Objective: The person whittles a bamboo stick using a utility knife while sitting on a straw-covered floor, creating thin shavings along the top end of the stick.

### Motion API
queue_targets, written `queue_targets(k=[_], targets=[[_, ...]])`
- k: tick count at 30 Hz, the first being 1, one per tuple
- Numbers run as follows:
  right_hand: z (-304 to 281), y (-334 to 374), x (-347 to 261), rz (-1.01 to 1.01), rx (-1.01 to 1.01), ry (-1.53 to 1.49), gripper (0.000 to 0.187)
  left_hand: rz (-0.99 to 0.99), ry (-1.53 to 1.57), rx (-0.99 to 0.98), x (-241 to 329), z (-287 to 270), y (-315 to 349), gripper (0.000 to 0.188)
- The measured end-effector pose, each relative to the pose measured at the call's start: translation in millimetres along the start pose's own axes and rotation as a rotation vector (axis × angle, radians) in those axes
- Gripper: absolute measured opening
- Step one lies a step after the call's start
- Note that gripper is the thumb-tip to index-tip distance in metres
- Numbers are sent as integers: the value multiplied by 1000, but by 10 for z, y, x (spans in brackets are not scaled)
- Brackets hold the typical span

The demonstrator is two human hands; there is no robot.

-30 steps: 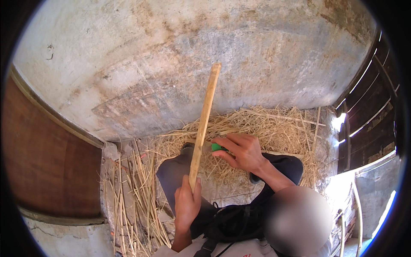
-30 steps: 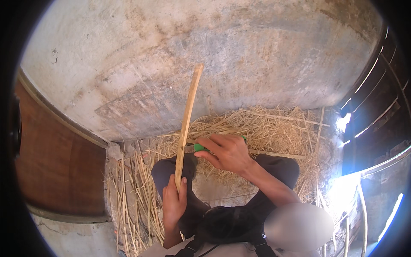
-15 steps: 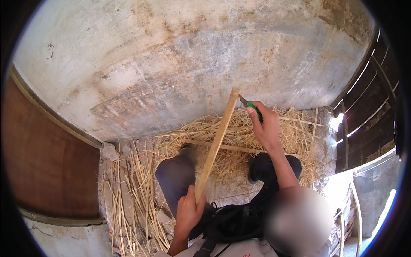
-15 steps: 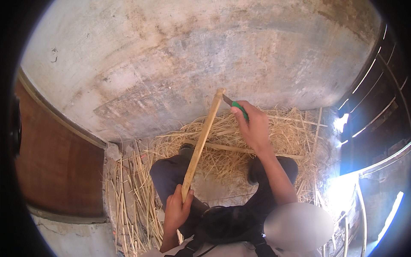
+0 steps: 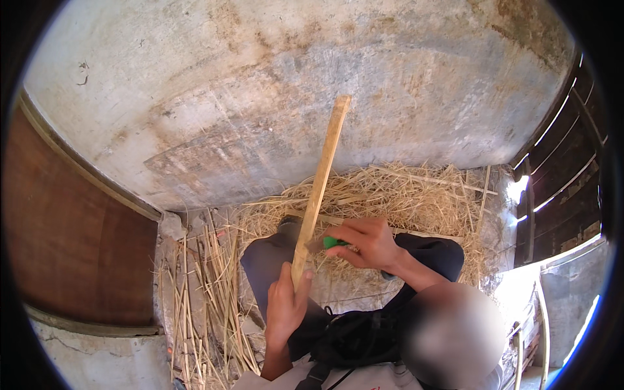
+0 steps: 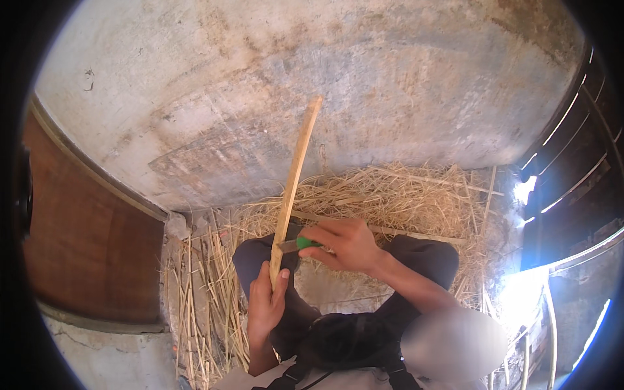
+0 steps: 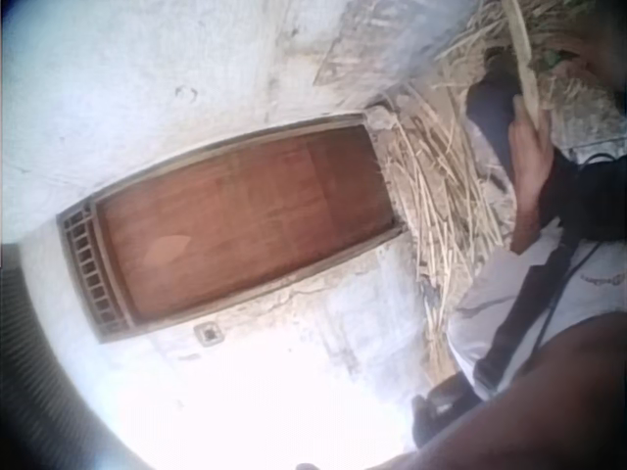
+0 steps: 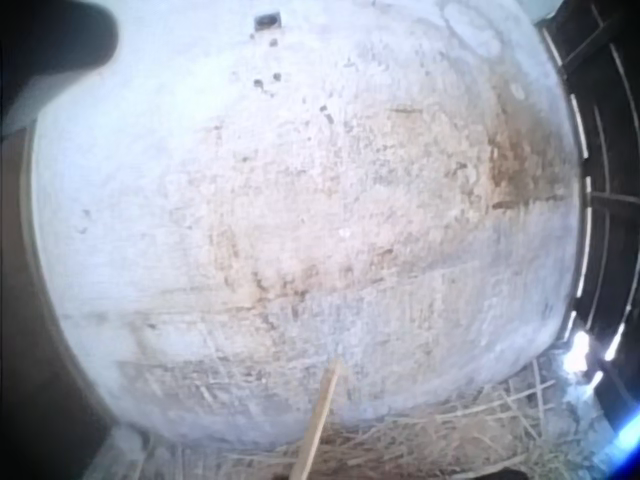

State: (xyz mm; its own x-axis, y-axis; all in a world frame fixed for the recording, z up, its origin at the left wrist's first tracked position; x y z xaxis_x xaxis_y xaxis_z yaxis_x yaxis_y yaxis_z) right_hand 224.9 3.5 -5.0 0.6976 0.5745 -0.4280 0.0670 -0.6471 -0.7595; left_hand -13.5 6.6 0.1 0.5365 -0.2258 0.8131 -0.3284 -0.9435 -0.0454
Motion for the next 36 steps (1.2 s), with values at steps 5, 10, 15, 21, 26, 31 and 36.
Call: queue_targets(k=[5, 10, 15, 21, 26, 31, 36], targets=[[81, 37, -74, -42, -34, 28, 32, 26, -22, 43, 102, 8, -22, 29], [93, 42, -99, -36, -36, 66, 36, 4, -27, 58, 81, 39, -24, 27], [85, 16, -120, -29, -30, 120, 36, -2, 2, 52, 45, 49, -32, 26], [105, 2, -80, -63, 14, 142, 34, -31, 32, 26, 16, 68, -26, 26], [12, -68, 79, 12, 24, 186, 35, -78, -1, 6, -47, 76, 63, 27], [30, -46, 113, -8, 21, 175, 37, -38, -36, 17, -77, 70, 78, 27], [44, -67, 104, -48, 43, 203, 39, -65, -17, 11, -38, 39, 93, 27]])
Point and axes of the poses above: each hand's wrist, its own y-axis away from the middle knuckle, its own z-axis out of the palm, x = y × z, the point moved 2 cm from there along -y, towards the middle knuckle, and after that the axes turned 5 degrees about x, right-handed, at the moved point
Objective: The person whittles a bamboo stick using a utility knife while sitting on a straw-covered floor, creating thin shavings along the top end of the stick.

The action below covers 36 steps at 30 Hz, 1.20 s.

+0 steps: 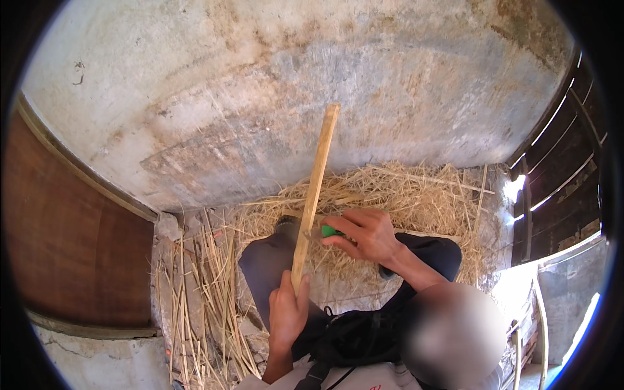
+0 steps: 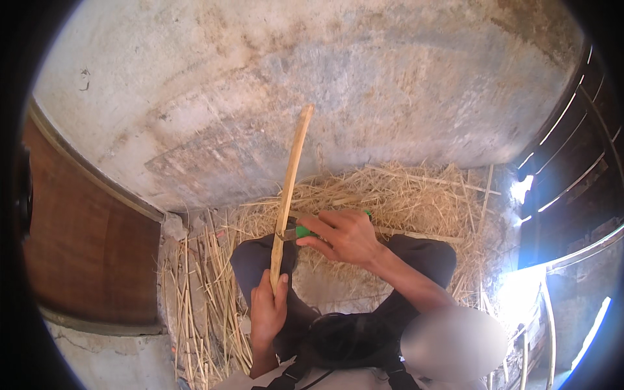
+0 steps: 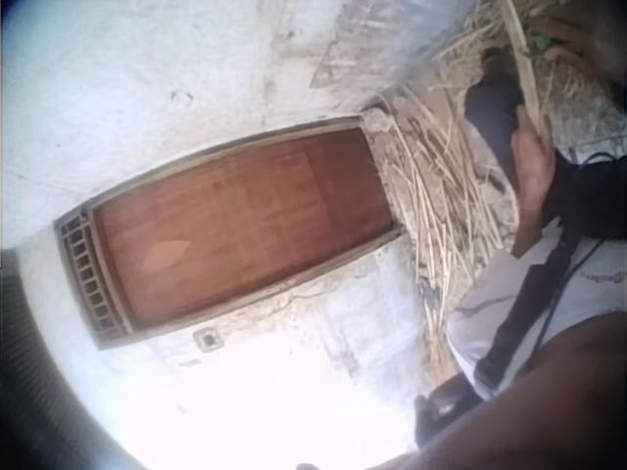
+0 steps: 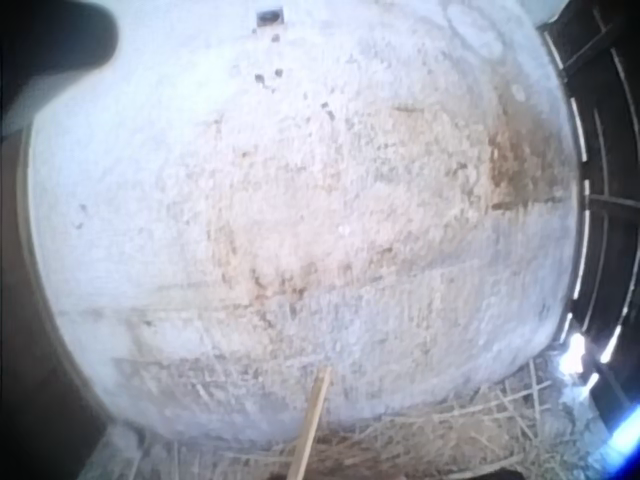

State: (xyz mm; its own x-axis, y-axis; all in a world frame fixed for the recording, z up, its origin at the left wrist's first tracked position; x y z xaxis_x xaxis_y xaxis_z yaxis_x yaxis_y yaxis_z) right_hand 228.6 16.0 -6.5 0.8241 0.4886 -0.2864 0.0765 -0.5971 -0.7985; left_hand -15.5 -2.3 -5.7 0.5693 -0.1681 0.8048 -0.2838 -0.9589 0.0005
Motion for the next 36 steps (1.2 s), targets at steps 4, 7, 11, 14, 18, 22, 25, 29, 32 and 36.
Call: queue_targets(k=[4, 7, 11, 14, 18, 22, 25, 29, 32, 36], targets=[[-60, -47, -58, 15, -72, 48, 38, -8, -22, -6, -39, 0, 31, 26], [-76, -5, 324, 181, 151, 69, 33, -13, -35, -59, -127, 46, 139, 24], [-235, -157, 443, 253, 98, 56, 29, -27, -3, -107, -251, 64, 333, 26], [-231, -103, 476, 263, 128, 46, 29, -31, 1, -120, -219, 57, 347, 27], [-323, -191, 676, 286, 138, 117, 30, -73, -25, -154, -289, 56, 449, 27], [-330, -159, 712, 287, 160, 92, 31, -1, 8, -108, -334, 48, 495, 31], [-328, -171, 701, 284, 178, 94, 32, 10, 33, -131, -340, 41, 496, 30], [-334, -143, 777, 616, -7, -226, 38, -69, 149, -205, -422, 30, 393, 28], [-339, -135, 776, 814, -51, -638, 43, -88, 239, -266, -446, 23, 321, 24], [-364, -159, 601, 900, 6, -805, 45, -68, 300, -282, -459, 80, 221, 19]])
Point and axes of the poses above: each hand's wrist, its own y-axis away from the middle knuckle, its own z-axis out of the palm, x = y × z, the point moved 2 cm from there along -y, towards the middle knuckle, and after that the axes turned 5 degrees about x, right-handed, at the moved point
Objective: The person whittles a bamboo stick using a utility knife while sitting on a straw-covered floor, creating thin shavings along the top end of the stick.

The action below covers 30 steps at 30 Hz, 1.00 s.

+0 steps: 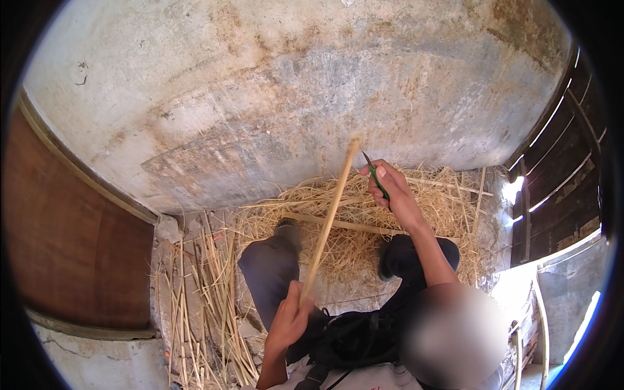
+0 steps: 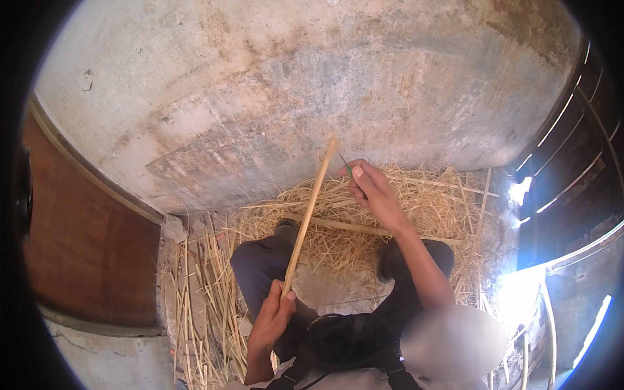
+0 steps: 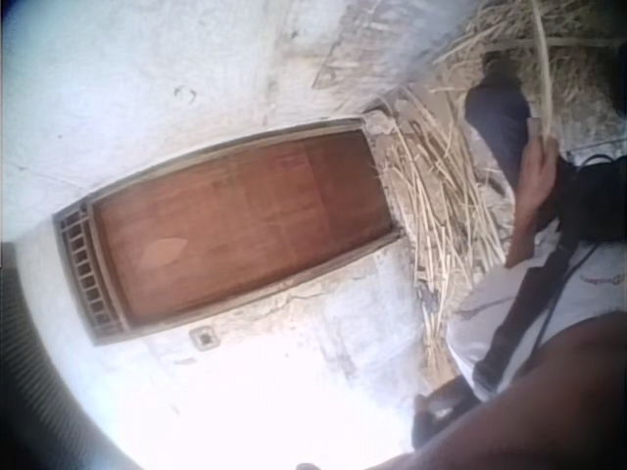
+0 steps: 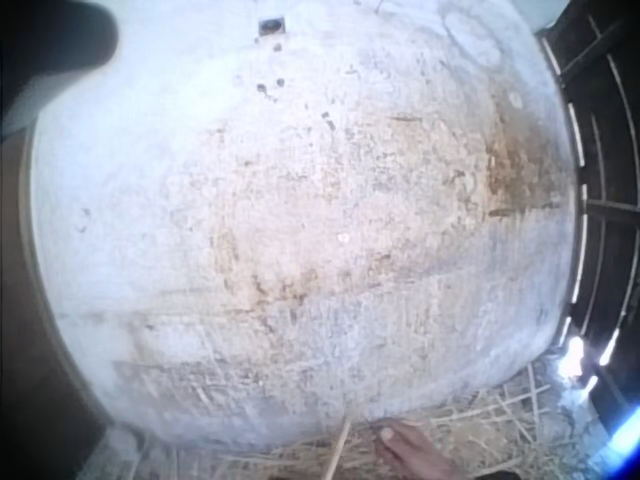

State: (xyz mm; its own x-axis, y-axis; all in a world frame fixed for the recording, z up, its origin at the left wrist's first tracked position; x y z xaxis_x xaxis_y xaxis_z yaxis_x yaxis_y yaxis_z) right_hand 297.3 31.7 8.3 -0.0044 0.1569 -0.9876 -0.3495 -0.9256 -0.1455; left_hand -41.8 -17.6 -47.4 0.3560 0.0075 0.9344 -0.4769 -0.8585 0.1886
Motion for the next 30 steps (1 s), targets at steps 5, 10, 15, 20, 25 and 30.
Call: queue_targets(k=[5, 10, 15, 20, 25, 30], targets=[[11, 112, 83, -192, 32, 140, 38, -3, 81, 101, 78, 29, -133, 16], [191, 325, 34, -439, -16, 524, 29, 46, 114, 91, 256, 7, -215, 29], [500, 503, 10, -711, -163, 588, 36, 121, 121, 87, 303, 3, -262, 33], [636, 568, 113, -847, -138, 690, 33, 66, 109, 85, 400, -20, -272, 28], [684, 586, 116, -897, -90, 726, 32, 141, 28, 115, 389, -14, -278, 25], [683, 610, 76, -875, -45, 763, 31, 129, -40, 136, 457, -3, -257, 21]])
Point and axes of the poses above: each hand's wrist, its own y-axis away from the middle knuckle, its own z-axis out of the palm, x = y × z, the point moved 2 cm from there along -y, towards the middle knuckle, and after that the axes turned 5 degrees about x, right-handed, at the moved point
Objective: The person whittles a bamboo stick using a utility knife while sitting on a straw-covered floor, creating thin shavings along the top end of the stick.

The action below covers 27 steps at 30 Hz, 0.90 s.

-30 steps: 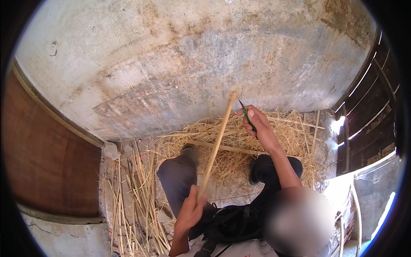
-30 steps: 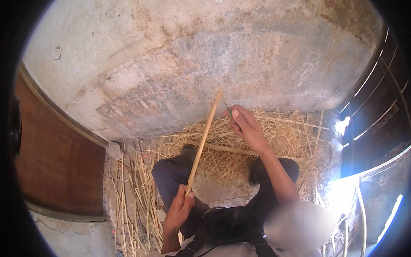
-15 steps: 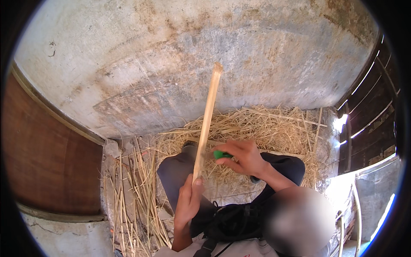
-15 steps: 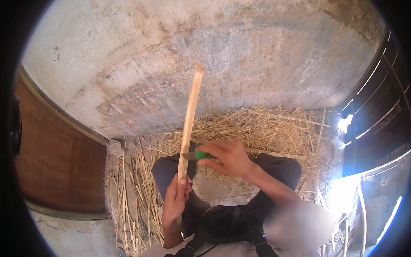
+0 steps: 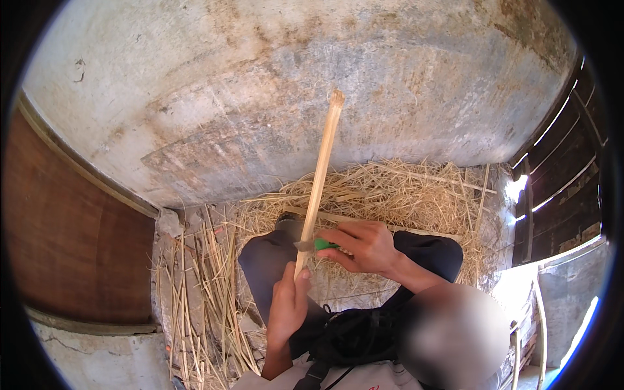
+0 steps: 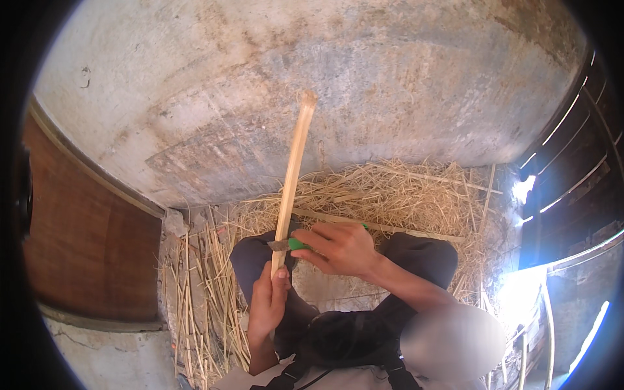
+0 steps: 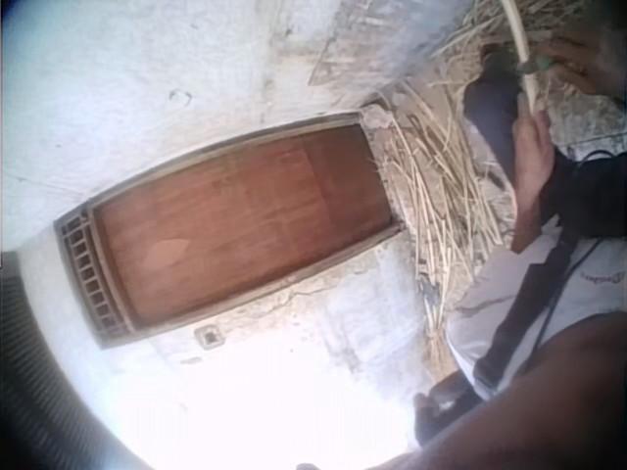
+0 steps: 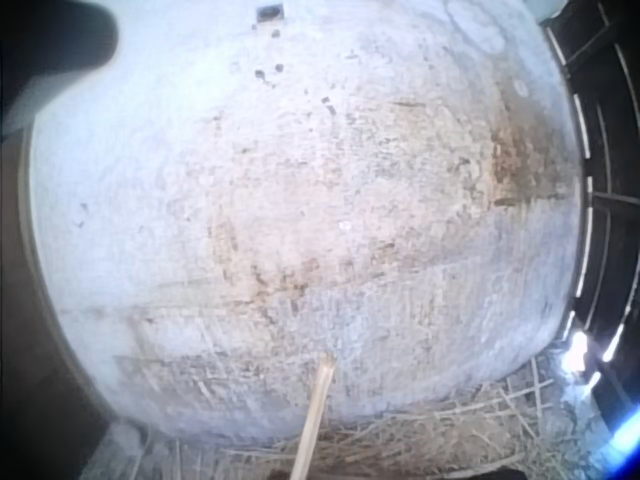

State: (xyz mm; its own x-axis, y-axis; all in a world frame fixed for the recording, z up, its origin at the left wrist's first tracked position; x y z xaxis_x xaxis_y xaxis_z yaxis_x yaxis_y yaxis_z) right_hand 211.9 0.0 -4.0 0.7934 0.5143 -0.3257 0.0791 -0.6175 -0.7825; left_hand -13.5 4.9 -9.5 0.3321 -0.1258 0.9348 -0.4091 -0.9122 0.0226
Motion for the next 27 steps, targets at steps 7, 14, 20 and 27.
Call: queue_targets(k=[7, 14, 20, 27], targets=[[-36, -37, 4, 20, -14, 3, 31, 2, -20, 22, 41, 23, 20, 22], [-34, -29, 7, 28, 1, 43, 33, 3, -29, 33, 30, 34, 0, 23], [-33, -37, 3, 29, 4, 58, 33, 16, -40, 41, -3, 28, -1, 24], [-66, -75, -35, 23, 4, 90, 34, 45, -45, 45, 21, 20, -8, 25]])
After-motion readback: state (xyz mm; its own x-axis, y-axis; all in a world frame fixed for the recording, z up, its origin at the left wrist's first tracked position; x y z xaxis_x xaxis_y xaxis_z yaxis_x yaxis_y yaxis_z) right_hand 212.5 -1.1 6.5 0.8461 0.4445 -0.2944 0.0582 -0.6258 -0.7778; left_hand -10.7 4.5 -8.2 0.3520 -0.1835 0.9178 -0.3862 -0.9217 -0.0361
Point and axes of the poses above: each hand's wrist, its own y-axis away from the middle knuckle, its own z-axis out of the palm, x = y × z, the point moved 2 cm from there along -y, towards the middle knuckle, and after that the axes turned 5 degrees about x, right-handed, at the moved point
